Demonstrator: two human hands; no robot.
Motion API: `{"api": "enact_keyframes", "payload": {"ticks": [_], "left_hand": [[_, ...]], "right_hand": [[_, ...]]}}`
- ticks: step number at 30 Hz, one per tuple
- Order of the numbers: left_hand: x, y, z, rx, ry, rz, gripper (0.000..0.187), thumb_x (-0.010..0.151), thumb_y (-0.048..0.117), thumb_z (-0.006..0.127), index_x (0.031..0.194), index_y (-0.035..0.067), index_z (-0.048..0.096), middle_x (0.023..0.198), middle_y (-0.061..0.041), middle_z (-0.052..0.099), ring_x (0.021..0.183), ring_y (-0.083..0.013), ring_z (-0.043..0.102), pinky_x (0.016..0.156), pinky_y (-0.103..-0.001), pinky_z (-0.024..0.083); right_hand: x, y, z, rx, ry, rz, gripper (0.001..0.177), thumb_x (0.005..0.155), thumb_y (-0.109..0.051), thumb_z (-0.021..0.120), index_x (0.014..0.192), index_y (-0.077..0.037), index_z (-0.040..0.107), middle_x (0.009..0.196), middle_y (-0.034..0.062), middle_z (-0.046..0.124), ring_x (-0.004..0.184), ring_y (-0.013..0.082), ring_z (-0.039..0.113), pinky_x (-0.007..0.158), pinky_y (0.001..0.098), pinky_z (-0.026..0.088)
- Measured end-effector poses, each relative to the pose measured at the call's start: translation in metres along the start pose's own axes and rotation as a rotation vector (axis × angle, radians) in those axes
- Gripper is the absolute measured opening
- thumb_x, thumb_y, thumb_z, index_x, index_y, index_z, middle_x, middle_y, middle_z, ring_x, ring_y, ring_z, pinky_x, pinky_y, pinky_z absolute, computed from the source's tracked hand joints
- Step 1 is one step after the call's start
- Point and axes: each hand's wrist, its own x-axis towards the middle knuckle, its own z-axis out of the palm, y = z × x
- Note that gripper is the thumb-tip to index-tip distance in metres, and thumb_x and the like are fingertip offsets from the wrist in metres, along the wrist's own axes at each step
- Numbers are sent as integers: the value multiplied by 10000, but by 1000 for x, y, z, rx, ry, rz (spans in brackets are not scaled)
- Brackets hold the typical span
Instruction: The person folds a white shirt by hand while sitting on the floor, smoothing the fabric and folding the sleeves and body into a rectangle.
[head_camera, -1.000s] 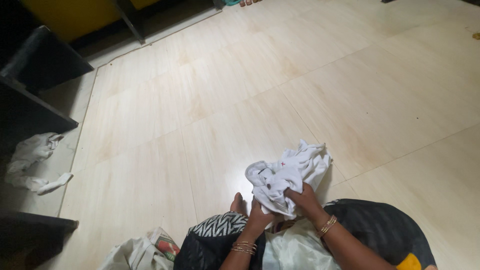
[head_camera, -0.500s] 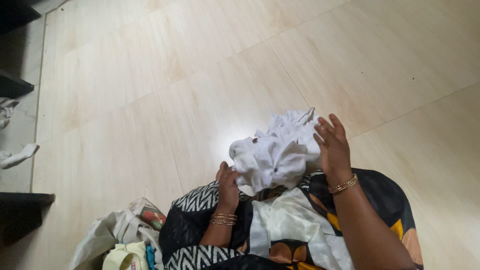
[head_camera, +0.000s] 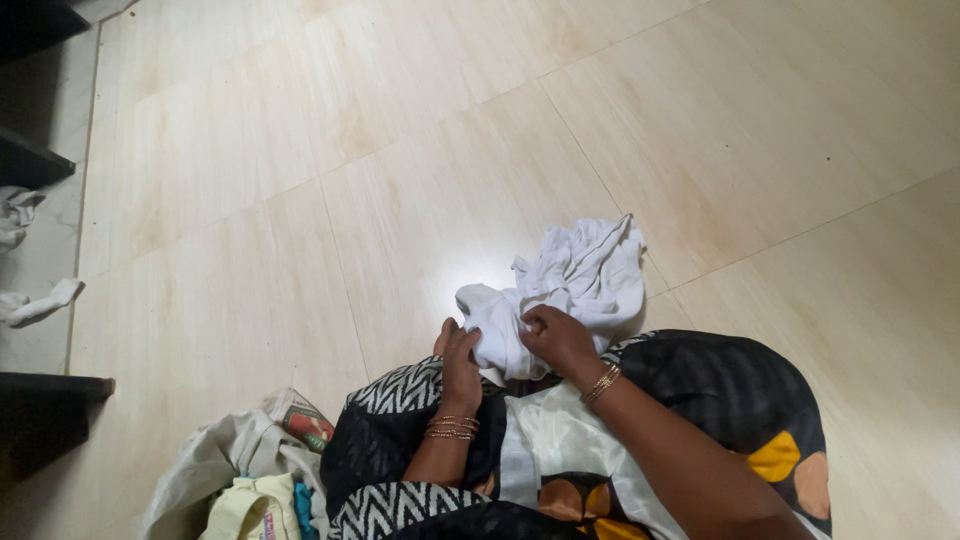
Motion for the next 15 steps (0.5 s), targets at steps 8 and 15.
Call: {"api": "enact_keyframes", "payload": {"ticks": [8,15], "left_hand": [[-10,23,21,118,141,-11,615,878,108,660,1425,18,394,1206,-87,638,1090,-138,615,914,-240,496],[-29,56,52,283,289,312,176,966,165,638,1101,61,595,1111,-49,632,1038,-154,602,922,-312,524]], "right_hand": [[14,34,18,133,39,-38,199,866,-280,766,908,-86,750,778,48,732,689,166,686,651,321,526],[37,68,28,751,-65,10,190,984,-207,685,917,-31,656,756,-51,585,683,38,492,625,214,434]]}}
